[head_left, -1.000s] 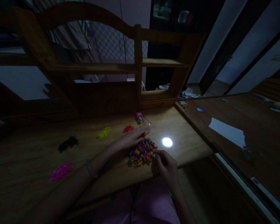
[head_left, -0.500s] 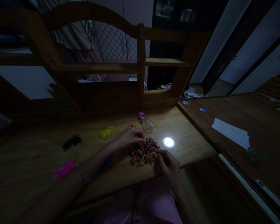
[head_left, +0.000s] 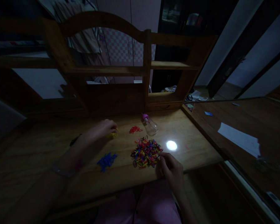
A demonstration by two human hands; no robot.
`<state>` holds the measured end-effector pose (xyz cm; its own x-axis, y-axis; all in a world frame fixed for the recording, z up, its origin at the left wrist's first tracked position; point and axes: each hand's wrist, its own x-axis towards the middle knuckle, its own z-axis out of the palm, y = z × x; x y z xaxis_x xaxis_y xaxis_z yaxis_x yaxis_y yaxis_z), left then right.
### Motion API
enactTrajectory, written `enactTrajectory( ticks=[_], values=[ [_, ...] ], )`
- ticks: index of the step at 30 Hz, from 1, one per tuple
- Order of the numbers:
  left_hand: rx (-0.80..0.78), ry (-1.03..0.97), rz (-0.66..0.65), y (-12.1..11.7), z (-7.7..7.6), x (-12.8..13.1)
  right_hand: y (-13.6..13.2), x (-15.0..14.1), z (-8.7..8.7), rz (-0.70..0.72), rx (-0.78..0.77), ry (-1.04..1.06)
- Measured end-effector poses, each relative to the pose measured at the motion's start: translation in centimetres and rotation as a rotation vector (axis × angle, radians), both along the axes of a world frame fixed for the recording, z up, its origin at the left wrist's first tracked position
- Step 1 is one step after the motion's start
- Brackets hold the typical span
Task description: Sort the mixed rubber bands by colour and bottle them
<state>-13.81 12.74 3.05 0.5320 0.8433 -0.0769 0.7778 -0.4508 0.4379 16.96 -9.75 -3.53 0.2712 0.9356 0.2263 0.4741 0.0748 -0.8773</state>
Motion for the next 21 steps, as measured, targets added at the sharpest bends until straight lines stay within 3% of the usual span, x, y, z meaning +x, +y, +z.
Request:
enactTrajectory(
  ticks=[2, 5, 11, 14, 16, 19, 21],
  values=[
    [0.001, 0.068, 0.052, 1.1, 0.0, -2.1, 0.0, 0.0, -0.1, 0.004, -0.001, 0.003],
    [-0.017, 0.168, 0.101, 1.7, 0.1, -3.4, 0.0, -0.1, -0.1, 0.011, 0.001, 0.012],
    [0.068, 0.265, 0.114, 0.5, 1.6, -1.7, 0.0, 0.0, 0.4, 0.018, -0.004, 0.061],
    [0.132, 0.121, -0.03, -1.5, 2.6, 1.3, -0.1, 0.0, 0.7, 0.018, -0.001, 0.079],
    [0.06, -0.023, -0.217, -3.4, 2.7, 4.0, -0.1, 0.0, 0.8, 0.011, 0.004, 0.077],
    [-0.052, -0.176, -0.458, -6.3, 1.7, 7.8, 0.0, 0.0, 0.8, 0.009, 0.003, 0.077],
    [-0.035, -0.202, -0.51, -7.7, 0.6, 9.6, 0.0, 0.1, 0.7, 0.018, 0.0, 0.089]
  ],
)
